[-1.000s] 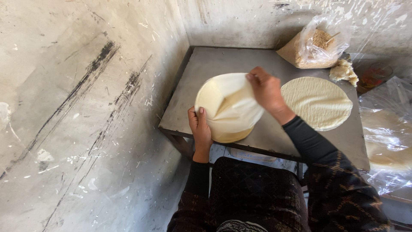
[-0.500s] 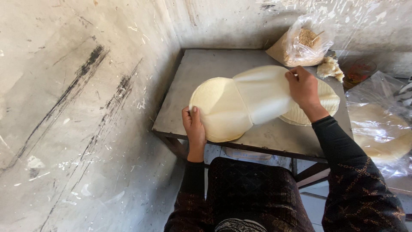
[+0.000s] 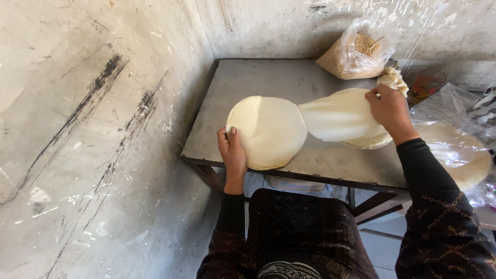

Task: The person folds thin circular dough sheets into quarters by hand on a metal table, organizes them into stacks, and places them inside a plastic bag.

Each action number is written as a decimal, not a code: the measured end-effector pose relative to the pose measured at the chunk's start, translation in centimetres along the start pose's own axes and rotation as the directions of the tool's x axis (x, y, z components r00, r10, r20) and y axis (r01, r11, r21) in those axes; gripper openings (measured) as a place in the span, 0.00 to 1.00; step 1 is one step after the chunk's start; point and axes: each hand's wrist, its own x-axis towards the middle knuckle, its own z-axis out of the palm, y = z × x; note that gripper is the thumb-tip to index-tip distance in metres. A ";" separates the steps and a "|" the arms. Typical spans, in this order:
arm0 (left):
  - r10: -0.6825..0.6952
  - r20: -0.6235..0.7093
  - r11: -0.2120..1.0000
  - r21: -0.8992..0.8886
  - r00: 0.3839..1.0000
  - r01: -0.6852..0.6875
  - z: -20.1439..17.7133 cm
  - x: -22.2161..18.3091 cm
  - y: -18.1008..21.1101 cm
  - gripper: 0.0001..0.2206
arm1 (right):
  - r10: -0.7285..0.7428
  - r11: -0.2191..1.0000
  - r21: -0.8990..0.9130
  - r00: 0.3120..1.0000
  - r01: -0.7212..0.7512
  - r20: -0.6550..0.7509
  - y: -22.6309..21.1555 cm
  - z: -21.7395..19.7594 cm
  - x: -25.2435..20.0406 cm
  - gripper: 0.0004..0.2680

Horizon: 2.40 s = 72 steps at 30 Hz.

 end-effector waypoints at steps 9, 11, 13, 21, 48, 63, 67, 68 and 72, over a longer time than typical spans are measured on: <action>0.000 -0.018 1.000 0.009 1.000 0.000 0.0 -0.1 0.1 0.11 | -0.085 0.992 -0.100 0.992 0.076 -0.094 7.9 -1.2 1.0 0.09; -0.001 -0.027 0.999 0.047 1.000 0.002 0.1 -0.1 0.1 0.11 | -0.050 0.998 -0.043 0.994 0.046 -0.099 7.1 -1.3 0.4 0.09; 0.003 -0.028 0.997 0.083 1.000 -0.001 0.1 -0.2 0.3 0.11 | -0.124 0.991 -0.060 0.984 0.117 -0.132 6.0 -1.6 0.0 0.08; -0.011 -0.014 0.998 0.056 1.000 0.012 0.2 -0.3 0.7 0.10 | -0.458 0.889 -0.097 0.876 0.448 -0.153 0.0 -3.8 -1.7 0.04; 0.023 -0.003 0.996 0.090 1.000 -0.023 0.7 -0.7 1.8 0.10 | -0.414 0.825 -0.370 0.903 0.427 0.118 1.7 2.0 2.2 0.06; 0.037 -0.008 0.991 0.129 0.999 -0.036 0.7 -0.7 1.5 0.10 | -0.371 0.920 -0.101 0.924 0.379 0.091 1.6 1.2 1.7 0.12; 0.059 0.000 0.993 0.099 0.998 -0.058 0.6 -0.7 1.5 0.10 | -0.405 0.896 -0.203 0.914 0.394 -0.014 2.1 1.8 2.8 0.10; 0.061 0.001 0.993 0.101 0.998 -0.061 0.6 -0.7 1.5 0.10 | -0.410 0.894 -0.216 0.911 0.392 -0.044 2.0 1.9 3.0 0.09; 0.066 0.009 0.994 0.086 0.998 -0.067 0.6 -0.7 1.5 0.10 | -0.512 0.809 -0.462 0.822 0.364 -0.250 1.4 2.2 3.0 0.11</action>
